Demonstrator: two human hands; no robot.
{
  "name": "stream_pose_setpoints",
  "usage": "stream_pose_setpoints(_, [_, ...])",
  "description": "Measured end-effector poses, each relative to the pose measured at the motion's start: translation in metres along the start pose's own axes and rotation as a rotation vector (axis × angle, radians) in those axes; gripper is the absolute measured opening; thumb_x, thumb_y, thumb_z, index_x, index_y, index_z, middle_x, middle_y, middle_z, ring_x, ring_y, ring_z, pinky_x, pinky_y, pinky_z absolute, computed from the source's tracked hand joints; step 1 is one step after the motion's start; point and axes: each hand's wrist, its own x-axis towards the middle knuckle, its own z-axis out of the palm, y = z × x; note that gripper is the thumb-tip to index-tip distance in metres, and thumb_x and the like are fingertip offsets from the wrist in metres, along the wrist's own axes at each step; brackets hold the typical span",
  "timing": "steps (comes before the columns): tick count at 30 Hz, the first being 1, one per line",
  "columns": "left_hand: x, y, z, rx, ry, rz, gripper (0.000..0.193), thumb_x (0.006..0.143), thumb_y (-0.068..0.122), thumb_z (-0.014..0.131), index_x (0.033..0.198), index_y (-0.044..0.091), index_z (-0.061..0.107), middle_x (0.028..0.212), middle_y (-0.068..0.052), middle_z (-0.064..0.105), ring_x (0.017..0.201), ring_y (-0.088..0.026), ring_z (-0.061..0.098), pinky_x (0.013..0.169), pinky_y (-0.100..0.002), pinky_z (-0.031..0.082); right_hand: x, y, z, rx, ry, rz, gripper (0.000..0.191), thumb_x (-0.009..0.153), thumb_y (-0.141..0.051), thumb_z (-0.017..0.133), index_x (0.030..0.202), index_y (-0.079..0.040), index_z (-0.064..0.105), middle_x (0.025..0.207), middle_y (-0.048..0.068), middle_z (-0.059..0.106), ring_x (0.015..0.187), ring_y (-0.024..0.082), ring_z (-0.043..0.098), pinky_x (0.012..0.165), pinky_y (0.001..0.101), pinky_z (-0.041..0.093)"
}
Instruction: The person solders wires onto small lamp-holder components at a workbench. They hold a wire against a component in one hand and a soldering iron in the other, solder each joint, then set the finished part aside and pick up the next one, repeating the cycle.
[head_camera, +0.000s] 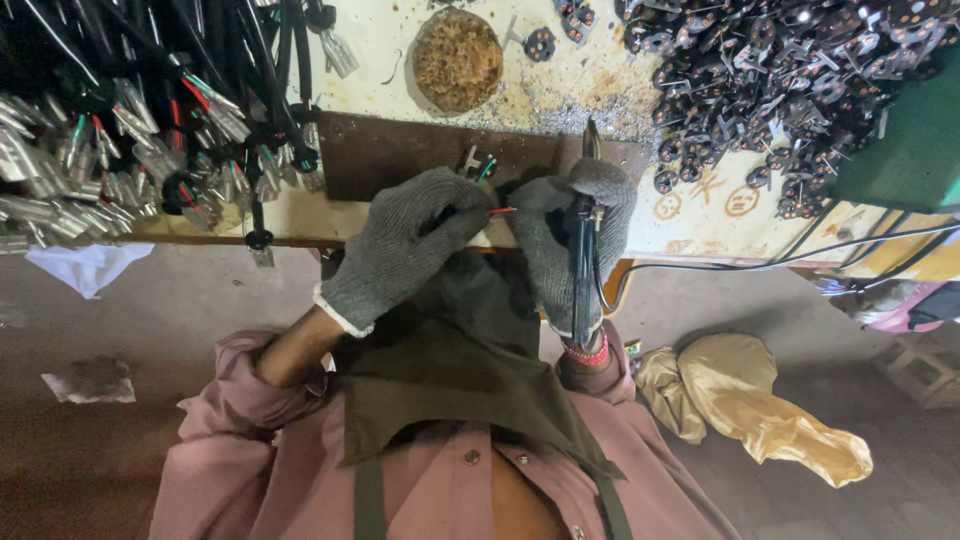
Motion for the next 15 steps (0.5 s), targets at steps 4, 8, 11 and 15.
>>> stream_pose_setpoints(4, [-0.004,-0.004,0.001,0.008,0.048,-0.086,0.014,0.096,0.011,0.070,0.106,0.002,0.070,0.104,-0.013,0.072,0.092,-0.027,0.073,0.082,-0.035,0.056,-0.001,0.012,-0.010,0.019,-0.203,-0.141,0.057,0.091,-0.003,0.080,0.137,-0.005,0.047,0.120,0.008,0.069,0.106,0.018,0.070,0.095,0.0311,0.058])
stream_pose_setpoints(8, [-0.003,-0.008,0.000,0.040,-0.014,0.033,0.014,0.098,0.011,0.069,0.109,0.003,0.070,0.107,-0.014,0.071,0.098,-0.025,0.072,0.084,-0.033,0.055,-0.004,0.030,-0.011,-0.005,-0.108,-0.102,0.060,0.084,-0.005,0.088,0.133,-0.004,0.052,0.116,0.009,0.066,0.100,0.019,0.068,0.090,0.0316,0.058])
stream_pose_setpoints(11, [-0.001,-0.008,0.005,-0.115,-0.021,-0.137,0.011,0.097,0.010,0.069,0.106,0.003,0.069,0.100,-0.013,0.071,0.092,-0.027,0.068,0.082,-0.033,0.055,-0.008,0.041,0.001,0.835,0.108,0.412,0.055,0.079,-0.011,0.088,0.122,-0.004,0.055,0.112,0.013,0.065,0.095,0.024,0.069,0.086,0.0407,0.059])
stream_pose_setpoints(15, [0.002,-0.009,0.008,-0.130,0.076,-0.159,0.014,0.099,0.006,0.065,0.112,0.001,0.067,0.093,-0.013,0.069,0.086,-0.031,0.066,0.079,-0.035,0.055,-0.017,0.039,0.015,-0.192,0.190,-0.393,0.042,0.090,0.001,0.080,0.123,-0.006,0.054,0.116,0.007,0.058,0.103,0.020,0.061,0.090,0.0337,0.050])
